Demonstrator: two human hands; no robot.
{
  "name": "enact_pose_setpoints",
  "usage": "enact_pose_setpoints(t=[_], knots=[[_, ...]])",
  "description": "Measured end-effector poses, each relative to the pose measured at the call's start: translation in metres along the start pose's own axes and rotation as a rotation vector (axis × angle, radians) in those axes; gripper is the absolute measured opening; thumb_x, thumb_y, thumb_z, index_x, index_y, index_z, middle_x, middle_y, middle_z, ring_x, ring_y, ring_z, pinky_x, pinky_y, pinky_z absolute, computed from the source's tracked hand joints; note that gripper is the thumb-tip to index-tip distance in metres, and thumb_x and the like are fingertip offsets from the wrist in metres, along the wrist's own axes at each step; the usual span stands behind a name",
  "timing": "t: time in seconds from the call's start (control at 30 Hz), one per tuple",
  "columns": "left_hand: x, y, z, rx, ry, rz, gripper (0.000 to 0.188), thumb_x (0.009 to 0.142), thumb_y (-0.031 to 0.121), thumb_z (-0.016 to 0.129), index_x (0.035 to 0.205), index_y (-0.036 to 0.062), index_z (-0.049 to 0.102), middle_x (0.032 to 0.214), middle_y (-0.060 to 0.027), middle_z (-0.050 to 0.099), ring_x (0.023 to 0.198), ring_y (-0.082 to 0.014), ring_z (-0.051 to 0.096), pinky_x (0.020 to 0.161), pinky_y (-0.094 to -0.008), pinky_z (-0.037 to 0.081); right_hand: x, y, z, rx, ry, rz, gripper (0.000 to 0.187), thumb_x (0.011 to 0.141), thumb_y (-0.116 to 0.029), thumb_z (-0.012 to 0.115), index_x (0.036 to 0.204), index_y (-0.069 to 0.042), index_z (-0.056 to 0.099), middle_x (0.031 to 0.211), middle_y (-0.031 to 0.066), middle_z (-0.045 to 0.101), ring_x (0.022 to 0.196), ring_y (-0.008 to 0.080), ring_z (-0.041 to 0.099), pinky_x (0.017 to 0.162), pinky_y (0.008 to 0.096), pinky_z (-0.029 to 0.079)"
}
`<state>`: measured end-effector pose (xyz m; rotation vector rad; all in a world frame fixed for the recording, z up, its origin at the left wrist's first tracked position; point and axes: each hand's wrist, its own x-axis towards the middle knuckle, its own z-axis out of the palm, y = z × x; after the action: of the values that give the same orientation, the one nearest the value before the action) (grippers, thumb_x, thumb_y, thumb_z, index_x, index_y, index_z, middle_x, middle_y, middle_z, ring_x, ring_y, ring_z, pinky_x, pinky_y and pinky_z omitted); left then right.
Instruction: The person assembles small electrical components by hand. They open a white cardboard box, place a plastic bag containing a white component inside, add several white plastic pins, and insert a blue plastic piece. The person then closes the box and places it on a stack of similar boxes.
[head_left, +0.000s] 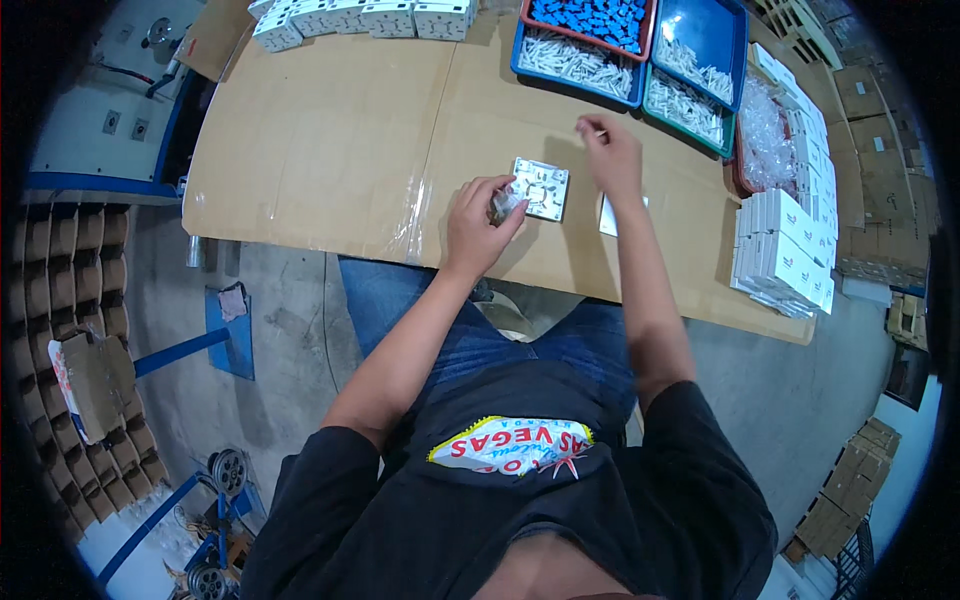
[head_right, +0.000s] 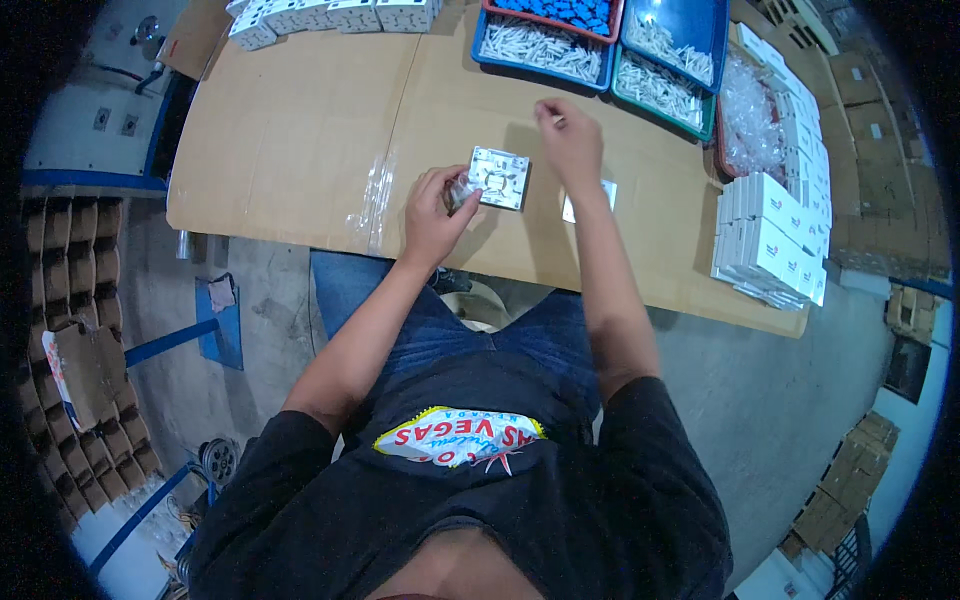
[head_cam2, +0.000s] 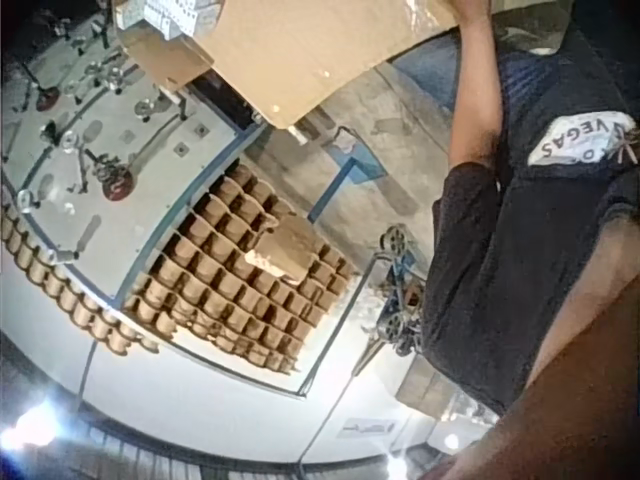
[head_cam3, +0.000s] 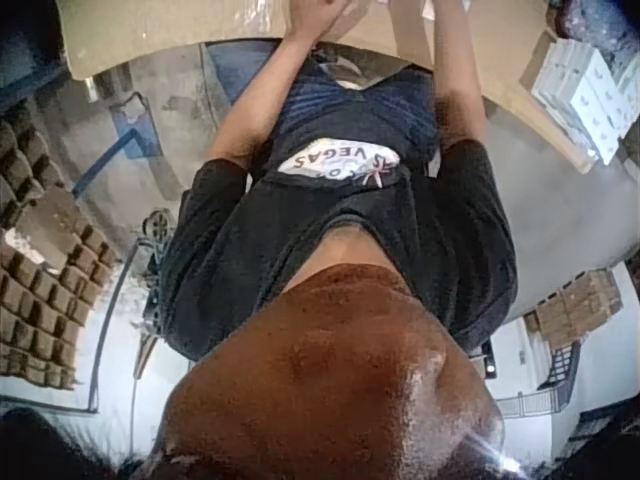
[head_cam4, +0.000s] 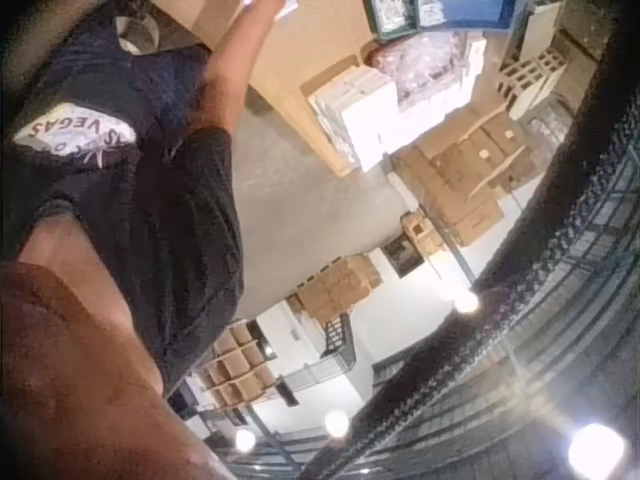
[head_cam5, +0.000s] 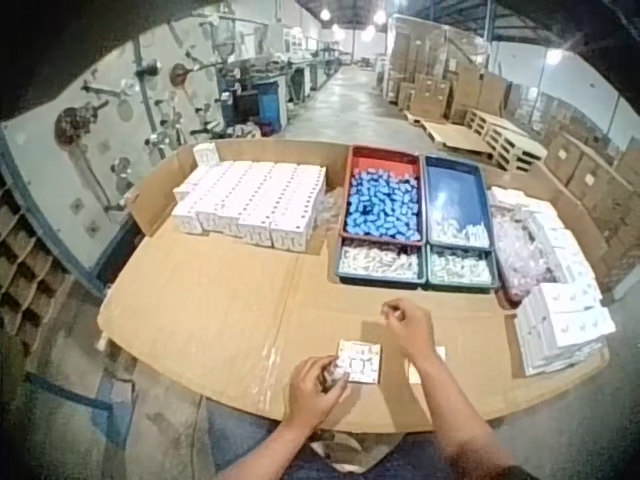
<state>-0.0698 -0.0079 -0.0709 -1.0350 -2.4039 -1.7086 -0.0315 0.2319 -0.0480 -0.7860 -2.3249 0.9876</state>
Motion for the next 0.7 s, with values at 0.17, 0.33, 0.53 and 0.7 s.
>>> enact_pose_setpoints(t=[0.17, 0.33, 0.53, 0.7], knots=[[0.002, 0.001, 0.001, 0.02, 0.009, 0.026, 0.035, 0.082, 0.017, 0.081, 0.113, 0.0052, 0.07, 0.1, -0.0104, 0.068, 0.092, -0.0262, 0.065, 0.082, -0.0366, 0.052, 0.087, 0.041, -0.015, -0.376, 0.178, 0.025, 0.022, 0.091, -0.032, 0.07, 0.1, -0.013, 0.077, 0.098, 0.0112, 0.077, 0.092, 0.0336, 0.073, 0.078, 0.0462, 0.056], [0.001, 0.001, 0.001, 0.021, 0.016, 0.004, 0.035, 0.082, 0.021, 0.081, 0.111, 0.006, 0.07, 0.1, -0.0088, 0.068, 0.09, -0.0253, 0.064, 0.082, -0.0376, 0.051, 0.125, 0.04, -0.012, -0.619, -0.008, 0.052, 0.027, 0.089, -0.039, 0.071, 0.095, -0.014, 0.077, 0.098, 0.0122, 0.076, 0.093, 0.0348, 0.072, 0.079, 0.0484, 0.056], [0.002, 0.001, 0.001, 0.022, 0.004, -0.002, 0.034, 0.082, 0.021, 0.081, 0.11, 0.0058, 0.07, 0.1, -0.0088, 0.069, 0.091, -0.0255, 0.065, 0.082, -0.0382, 0.051, 0.14, 0.055, -0.001, -0.672, -0.02, 0.099, 0.026, 0.089, -0.037, 0.068, 0.096, -0.013, 0.077, 0.099, 0.0144, 0.076, 0.096, 0.0364, 0.072, 0.081, 0.0498, 0.056], [0.001, -0.003, 0.002, 0.016, 0.015, 0.01, 0.033, 0.082, 0.02, 0.081, 0.109, 0.0058, 0.07, 0.1, -0.0087, 0.069, 0.091, -0.0261, 0.065, 0.083, -0.0388, 0.051, 0.131, 0.049, -0.01, -0.589, 0.042, 0.087, 0.023, 0.091, -0.029, 0.061, 0.101, -0.014, 0.076, 0.099, 0.0171, 0.075, 0.096, 0.038, 0.072, 0.081, 0.0498, 0.056]])
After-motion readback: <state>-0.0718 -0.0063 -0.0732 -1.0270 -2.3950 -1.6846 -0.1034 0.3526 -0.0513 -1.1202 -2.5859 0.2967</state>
